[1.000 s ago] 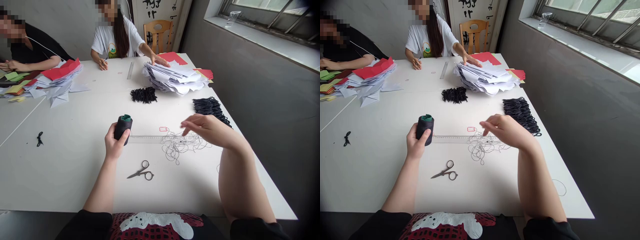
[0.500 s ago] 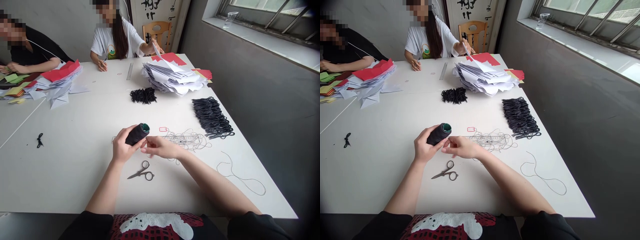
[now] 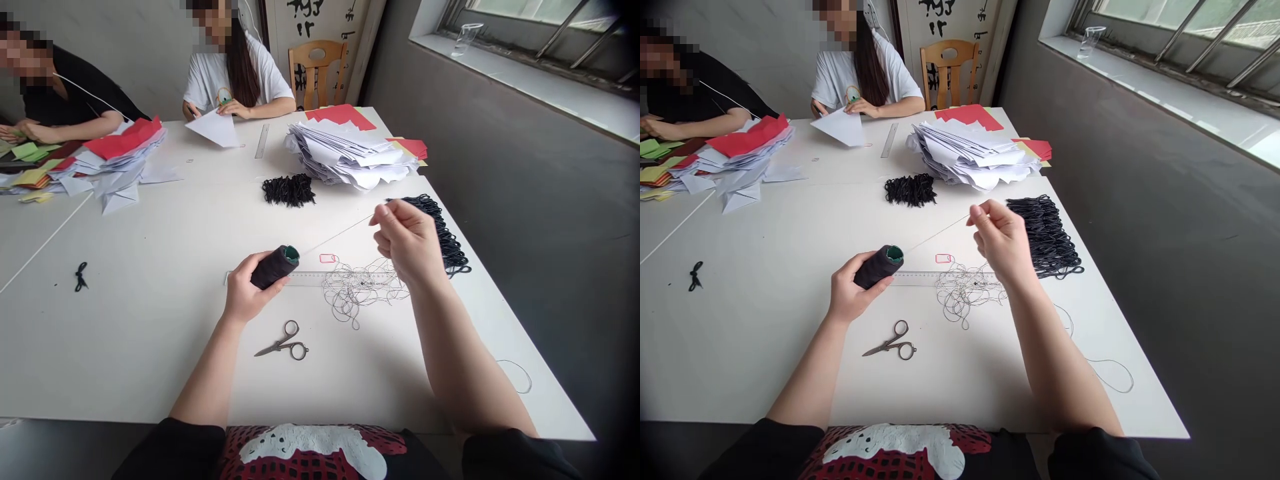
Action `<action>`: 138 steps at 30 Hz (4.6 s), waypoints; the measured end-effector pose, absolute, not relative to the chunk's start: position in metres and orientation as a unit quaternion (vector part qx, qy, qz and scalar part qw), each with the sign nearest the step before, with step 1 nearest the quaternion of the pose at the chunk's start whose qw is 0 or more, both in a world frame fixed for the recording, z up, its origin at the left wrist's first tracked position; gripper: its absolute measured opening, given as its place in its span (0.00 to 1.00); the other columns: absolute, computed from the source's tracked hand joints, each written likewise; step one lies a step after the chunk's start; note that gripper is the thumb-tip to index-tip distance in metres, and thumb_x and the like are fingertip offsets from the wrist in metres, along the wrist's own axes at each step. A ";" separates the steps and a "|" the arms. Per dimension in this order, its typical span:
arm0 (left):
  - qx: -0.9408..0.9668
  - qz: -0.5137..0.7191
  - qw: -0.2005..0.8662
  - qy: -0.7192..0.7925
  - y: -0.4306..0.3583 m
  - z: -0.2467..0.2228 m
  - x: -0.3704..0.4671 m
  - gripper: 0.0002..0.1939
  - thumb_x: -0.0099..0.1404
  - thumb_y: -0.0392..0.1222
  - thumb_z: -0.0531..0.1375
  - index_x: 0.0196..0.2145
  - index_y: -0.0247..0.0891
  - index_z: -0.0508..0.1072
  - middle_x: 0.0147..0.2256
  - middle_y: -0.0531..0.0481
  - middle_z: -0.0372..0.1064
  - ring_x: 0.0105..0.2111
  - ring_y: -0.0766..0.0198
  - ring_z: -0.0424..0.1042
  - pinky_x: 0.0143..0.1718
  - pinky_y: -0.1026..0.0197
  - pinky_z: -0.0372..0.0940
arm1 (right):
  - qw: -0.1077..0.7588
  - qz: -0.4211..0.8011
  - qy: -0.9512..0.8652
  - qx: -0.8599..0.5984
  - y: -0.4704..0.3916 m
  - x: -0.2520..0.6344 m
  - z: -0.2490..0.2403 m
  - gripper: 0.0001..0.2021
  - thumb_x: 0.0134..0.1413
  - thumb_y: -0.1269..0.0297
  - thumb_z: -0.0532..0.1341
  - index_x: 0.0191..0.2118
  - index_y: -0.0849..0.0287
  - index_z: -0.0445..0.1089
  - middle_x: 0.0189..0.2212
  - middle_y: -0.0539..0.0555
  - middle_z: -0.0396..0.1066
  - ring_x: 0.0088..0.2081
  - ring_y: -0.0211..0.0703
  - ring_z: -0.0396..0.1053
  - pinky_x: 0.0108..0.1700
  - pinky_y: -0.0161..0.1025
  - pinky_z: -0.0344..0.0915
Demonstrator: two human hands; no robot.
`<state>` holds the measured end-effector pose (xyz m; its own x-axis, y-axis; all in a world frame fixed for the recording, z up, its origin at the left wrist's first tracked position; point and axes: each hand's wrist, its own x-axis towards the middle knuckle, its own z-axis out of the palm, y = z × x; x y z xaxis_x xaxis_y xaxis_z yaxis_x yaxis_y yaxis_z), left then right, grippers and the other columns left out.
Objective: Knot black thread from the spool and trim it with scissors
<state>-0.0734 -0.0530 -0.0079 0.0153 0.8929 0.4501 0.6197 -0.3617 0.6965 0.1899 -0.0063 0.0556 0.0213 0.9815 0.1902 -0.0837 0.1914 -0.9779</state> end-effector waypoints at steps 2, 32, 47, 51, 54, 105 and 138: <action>0.691 0.440 0.158 0.552 -0.053 -0.007 -0.075 0.20 0.54 0.47 0.68 0.43 0.38 0.73 0.39 0.47 0.76 0.37 0.58 0.74 0.41 0.58 0.68 | 0.603 0.433 -0.512 -0.431 -0.005 0.196 0.060 0.17 0.54 0.51 0.65 0.25 0.57 0.63 0.14 0.39 0.41 0.14 0.26 0.38 0.17 0.32 0.34; 0.197 0.710 0.587 0.337 -0.041 -0.002 -0.085 0.29 0.53 0.67 0.62 0.34 0.36 0.74 0.36 0.45 0.75 0.39 0.62 0.77 0.38 0.68 0.73 | 0.398 0.172 -0.803 -0.408 -0.029 0.160 0.048 0.25 0.57 0.64 0.59 0.60 0.52 0.60 0.61 0.61 0.56 0.63 0.58 0.55 0.61 0.61 0.55; 0.340 0.653 0.577 0.352 -0.052 -0.001 -0.076 0.24 0.56 0.62 0.64 0.41 0.40 0.74 0.45 0.42 0.75 0.54 0.49 0.70 0.53 0.50 0.66 | 0.270 0.726 -0.539 -0.332 -0.047 0.106 0.004 0.15 0.59 0.51 0.58 0.34 0.59 0.67 0.17 0.41 0.47 0.18 0.29 0.46 0.19 0.29 0.49; 0.311 0.683 0.556 0.358 -0.048 -0.001 -0.079 0.25 0.55 0.62 0.64 0.39 0.38 0.75 0.44 0.42 0.76 0.53 0.50 0.71 0.54 0.51 0.66 | 0.392 0.676 -0.503 -0.369 -0.034 0.127 0.024 0.17 0.58 0.47 0.58 0.31 0.56 0.62 0.15 0.38 0.39 0.16 0.28 0.38 0.17 0.29 0.37; 0.311 0.690 0.544 0.362 -0.047 -0.001 -0.080 0.24 0.57 0.61 0.64 0.39 0.37 0.76 0.45 0.41 0.76 0.53 0.49 0.71 0.55 0.51 0.66 | 0.477 0.617 -0.493 -0.384 -0.028 0.142 0.039 0.17 0.56 0.46 0.60 0.31 0.56 0.63 0.15 0.39 0.39 0.16 0.28 0.38 0.17 0.29 0.37; 0.065 0.791 0.478 0.376 -0.033 0.010 -0.138 0.07 0.63 0.40 0.57 0.39 0.37 0.67 0.34 0.47 0.68 0.38 0.64 0.73 0.47 0.58 0.69 | 0.832 0.125 -0.388 -0.376 -0.013 0.229 0.087 0.14 0.66 0.68 0.48 0.27 0.56 0.58 0.16 0.40 0.42 0.15 0.27 0.33 0.15 0.33 0.32; 0.044 0.749 0.584 0.311 -0.036 0.004 -0.110 0.15 0.65 0.53 0.57 0.39 0.37 0.70 0.33 0.48 0.73 0.39 0.64 0.76 0.46 0.59 0.72 | 0.373 0.677 -0.539 -0.334 -0.047 0.159 0.038 0.16 0.59 0.49 0.60 0.31 0.59 0.66 0.15 0.38 0.38 0.16 0.28 0.36 0.16 0.28 0.36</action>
<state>-0.1096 -0.0360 0.0044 -0.3149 0.9014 -0.2971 -0.8466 -0.1252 0.5173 0.1586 -0.0468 0.0384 -0.4987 0.8653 -0.0498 -0.1460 -0.1405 -0.9793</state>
